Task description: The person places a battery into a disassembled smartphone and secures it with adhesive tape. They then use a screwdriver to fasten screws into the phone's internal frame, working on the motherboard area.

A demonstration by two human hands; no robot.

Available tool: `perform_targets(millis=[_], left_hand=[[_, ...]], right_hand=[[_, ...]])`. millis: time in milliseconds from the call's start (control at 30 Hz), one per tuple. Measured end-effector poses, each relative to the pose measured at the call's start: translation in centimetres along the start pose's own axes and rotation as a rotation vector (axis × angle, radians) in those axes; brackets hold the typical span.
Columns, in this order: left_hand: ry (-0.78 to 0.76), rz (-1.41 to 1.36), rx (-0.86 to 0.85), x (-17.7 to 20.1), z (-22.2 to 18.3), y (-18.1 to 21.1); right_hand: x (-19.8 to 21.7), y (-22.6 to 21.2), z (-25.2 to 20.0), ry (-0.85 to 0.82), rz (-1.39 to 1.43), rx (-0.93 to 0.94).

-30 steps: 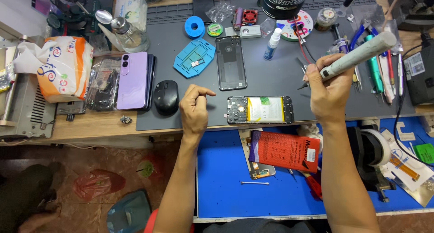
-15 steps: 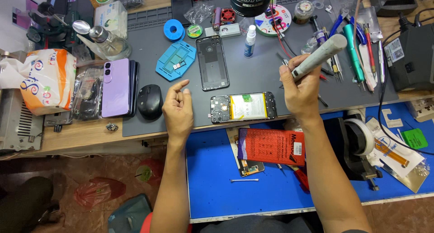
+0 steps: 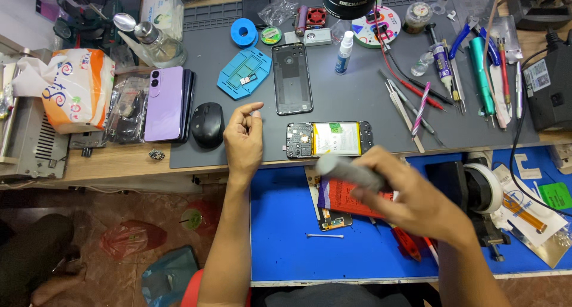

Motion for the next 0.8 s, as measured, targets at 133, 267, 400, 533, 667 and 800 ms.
perform_targets(millis=[133, 267, 400, 533, 667, 800], left_hand=[[0.002, -0.035, 0.001, 0.1, 0.1, -0.3], [-0.004, -0.057, -0.002, 0.1, 0.0, 0.0], [-0.002, -0.053, 0.003, 0.2, 0.0, 0.0], [-0.015, -0.086, 0.016, 0.2, -0.1, 0.0], [-0.021, -0.089, 0.009, 0.2, -0.1, 0.1], [-0.006, -0.069, 0.013, 0.3, 0.0, 0.0]], right_hand=[[-8.5, 4.1, -3.6, -0.441, -0.079, -0.254], [-15.3, 7.6, -8.4, -0.621, -0.222, -0.194], [-17.6, 8.2, -10.0, -0.606, -0.313, -0.131], [-17.9, 7.3, -9.7, -0.515, -0.433, -0.036], [-17.8, 6.4, -9.4, -0.512, -0.450, -0.019], [-14.8, 6.4, -6.0, -0.565, -0.384, -0.126]])
Point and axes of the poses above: each hand's wrist, its own z-axis towards the middle knuckle, its own x-axis out of the back of the hand, y = z × x, the point moved 10 cm from there along z, towards the middle knuckle, and after that the axes turned 5 degrees about x, right-handed, at the moved point
